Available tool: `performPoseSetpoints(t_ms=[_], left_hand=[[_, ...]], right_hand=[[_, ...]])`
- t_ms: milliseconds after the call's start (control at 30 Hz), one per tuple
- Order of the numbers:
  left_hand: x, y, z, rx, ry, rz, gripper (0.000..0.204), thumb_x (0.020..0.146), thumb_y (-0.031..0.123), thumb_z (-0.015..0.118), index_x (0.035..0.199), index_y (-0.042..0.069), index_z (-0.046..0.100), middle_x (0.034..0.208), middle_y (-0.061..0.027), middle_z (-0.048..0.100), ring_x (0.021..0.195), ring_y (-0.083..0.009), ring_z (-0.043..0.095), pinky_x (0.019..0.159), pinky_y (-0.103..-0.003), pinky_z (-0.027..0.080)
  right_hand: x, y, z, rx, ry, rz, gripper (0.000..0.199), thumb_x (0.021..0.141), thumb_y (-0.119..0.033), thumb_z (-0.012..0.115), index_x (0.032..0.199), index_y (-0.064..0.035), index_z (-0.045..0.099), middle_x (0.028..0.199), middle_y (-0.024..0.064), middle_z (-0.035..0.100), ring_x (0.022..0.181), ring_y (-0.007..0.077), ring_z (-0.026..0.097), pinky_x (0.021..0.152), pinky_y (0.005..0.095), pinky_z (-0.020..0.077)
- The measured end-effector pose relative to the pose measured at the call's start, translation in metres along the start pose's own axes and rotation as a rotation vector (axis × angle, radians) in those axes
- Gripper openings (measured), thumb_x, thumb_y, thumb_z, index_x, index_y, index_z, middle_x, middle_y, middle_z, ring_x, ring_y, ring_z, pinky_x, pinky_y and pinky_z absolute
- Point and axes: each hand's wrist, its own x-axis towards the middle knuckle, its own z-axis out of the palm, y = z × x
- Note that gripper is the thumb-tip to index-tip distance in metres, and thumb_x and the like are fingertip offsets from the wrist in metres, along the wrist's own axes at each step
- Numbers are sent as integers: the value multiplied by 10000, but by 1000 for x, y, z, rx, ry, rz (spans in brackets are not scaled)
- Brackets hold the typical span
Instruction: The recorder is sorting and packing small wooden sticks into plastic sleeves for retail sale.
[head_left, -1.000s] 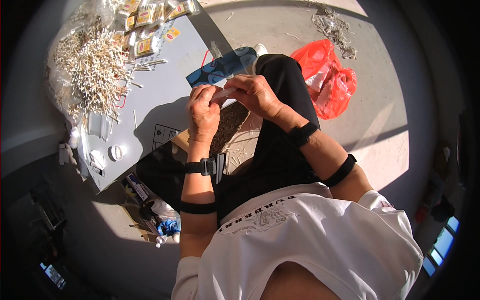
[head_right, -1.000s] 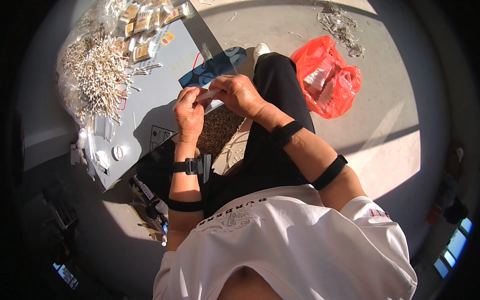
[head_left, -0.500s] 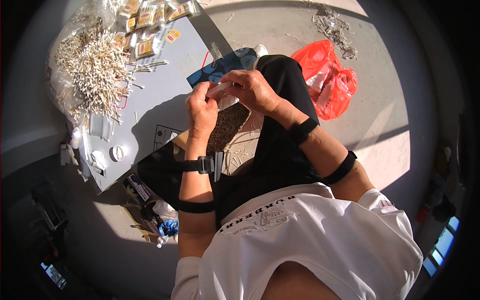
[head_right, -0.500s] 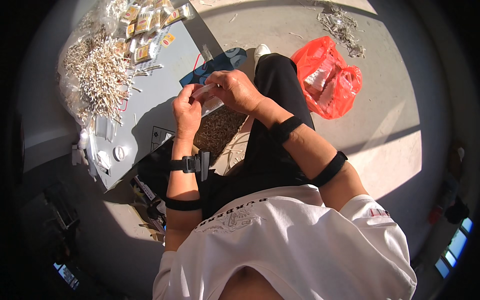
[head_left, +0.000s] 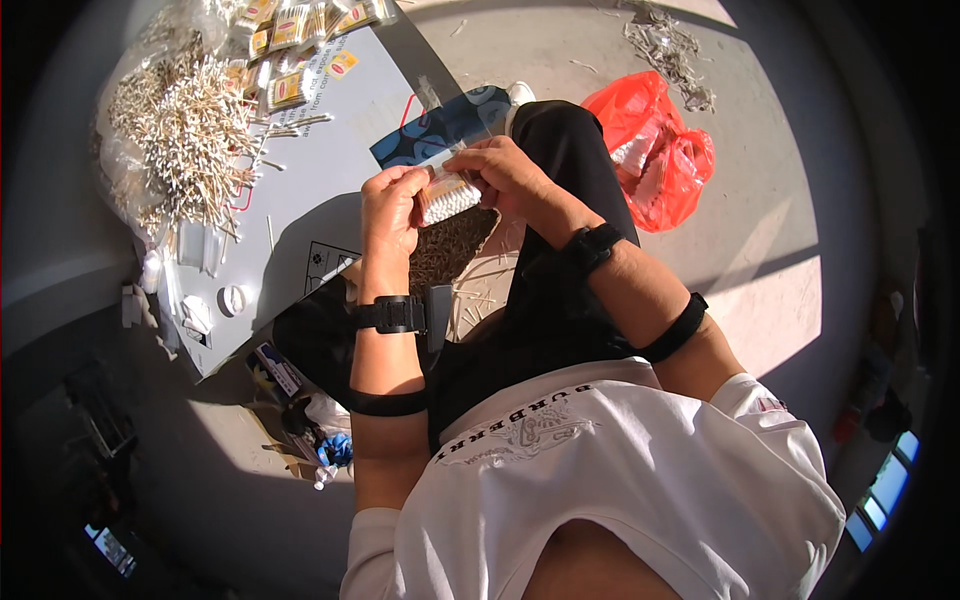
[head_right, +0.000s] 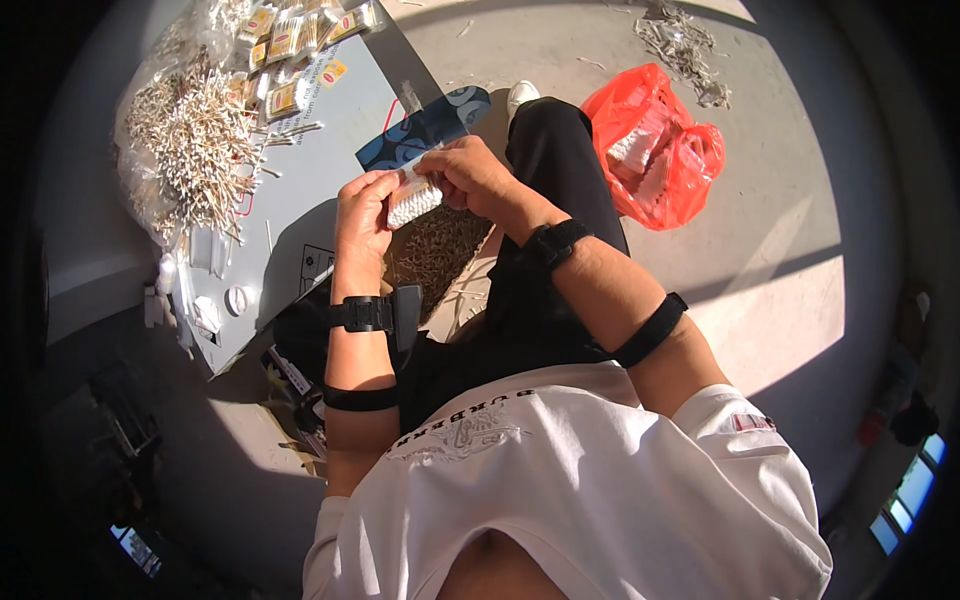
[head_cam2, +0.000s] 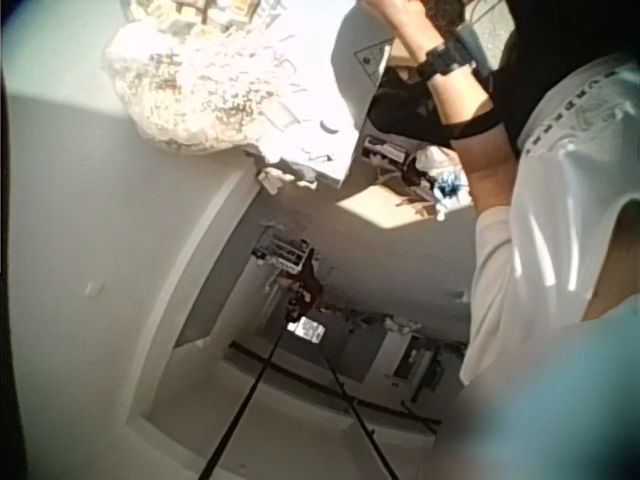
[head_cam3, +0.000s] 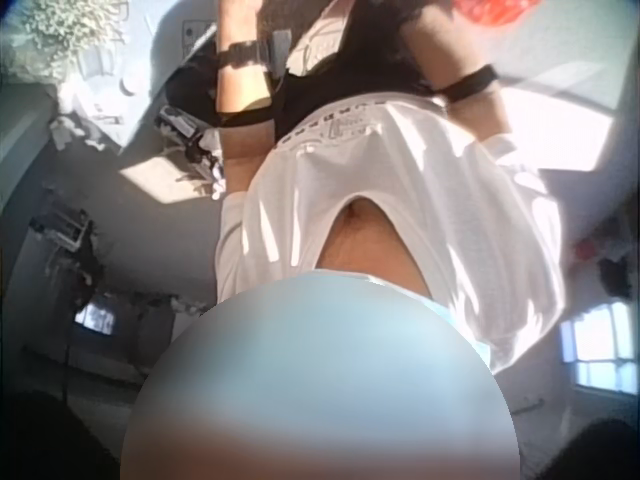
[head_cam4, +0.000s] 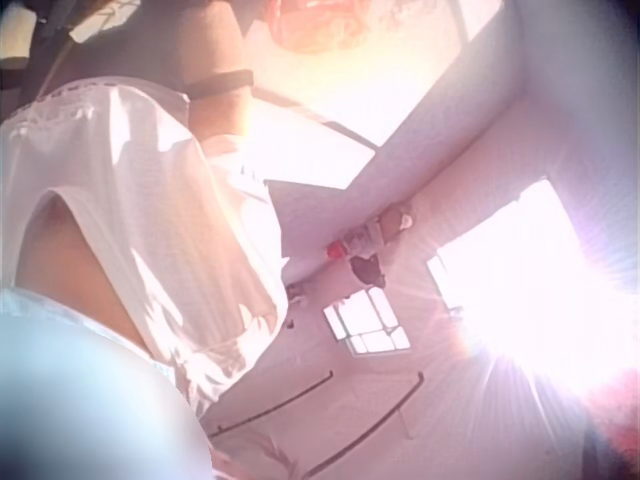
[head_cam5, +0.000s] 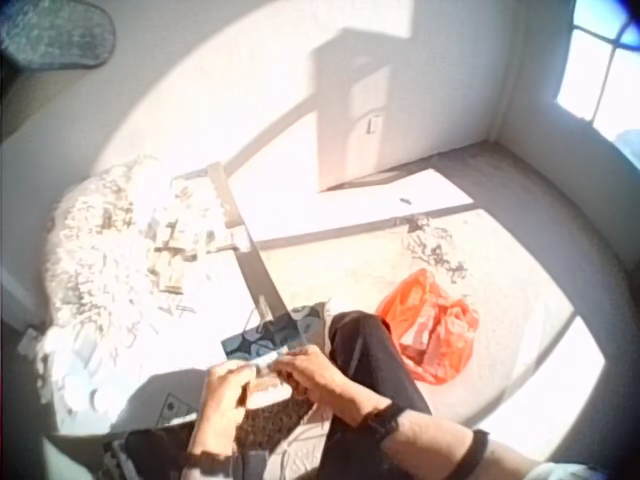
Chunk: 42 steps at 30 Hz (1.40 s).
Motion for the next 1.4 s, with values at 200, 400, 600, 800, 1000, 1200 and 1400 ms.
performPoseSetpoints(t_ms=[200,400,600,800,1000,1200,1400], left_hand=[[-18,2,16,31,28,123,139,884,20,553,954,-40,656,891,-84,658,763,-128,611,676,-238,476],[-44,21,14,637,-21,810,339,706,-26,576,1031,34,645,1053,-64,647,963,-205,602,773,-313,471],[-49,20,24,784,-49,879,390,633,-44,757,995,35,634,1019,-99,632,956,-290,602,819,-380,500],[-42,14,25,764,-58,861,299,719,-51,755,993,2,649,1018,-87,639,923,-209,624,814,-309,510],[-32,5,20,777,-23,867,324,693,-42,764,989,4,642,984,-102,646,909,-257,620,802,-338,509],[-24,-3,21,810,-25,845,329,686,-48,744,989,6,627,984,-128,640,918,-328,612,788,-390,510],[-19,-5,22,837,-3,854,329,700,-75,706,1007,-10,608,977,-145,648,922,-345,613,782,-406,511]], right_hand=[[1,2,-2,54,88,19,220,800,-78,684,640,4,555,515,45,441,377,122,384,349,261,231],[1,0,-3,64,106,46,244,794,-85,666,606,2,537,514,56,449,383,135,398,350,273,236],[4,3,1,93,82,81,228,798,-98,662,626,7,555,525,51,462,395,116,394,352,255,243],[7,4,-6,159,61,130,255,851,-130,663,657,11,576,551,59,491,408,80,378,354,233,254],[-3,5,-5,-376,139,-76,269,915,-182,635,830,74,651,639,106,619,412,119,477,383,281,383],[-11,13,-18,-559,206,-748,215,814,-27,610,1014,-10,686,809,104,671,604,126,596,617,264,510],[-35,-5,-14,-653,-90,-731,416,673,69,654,1064,-66,690,1005,96,643,778,198,643,687,280,516]])
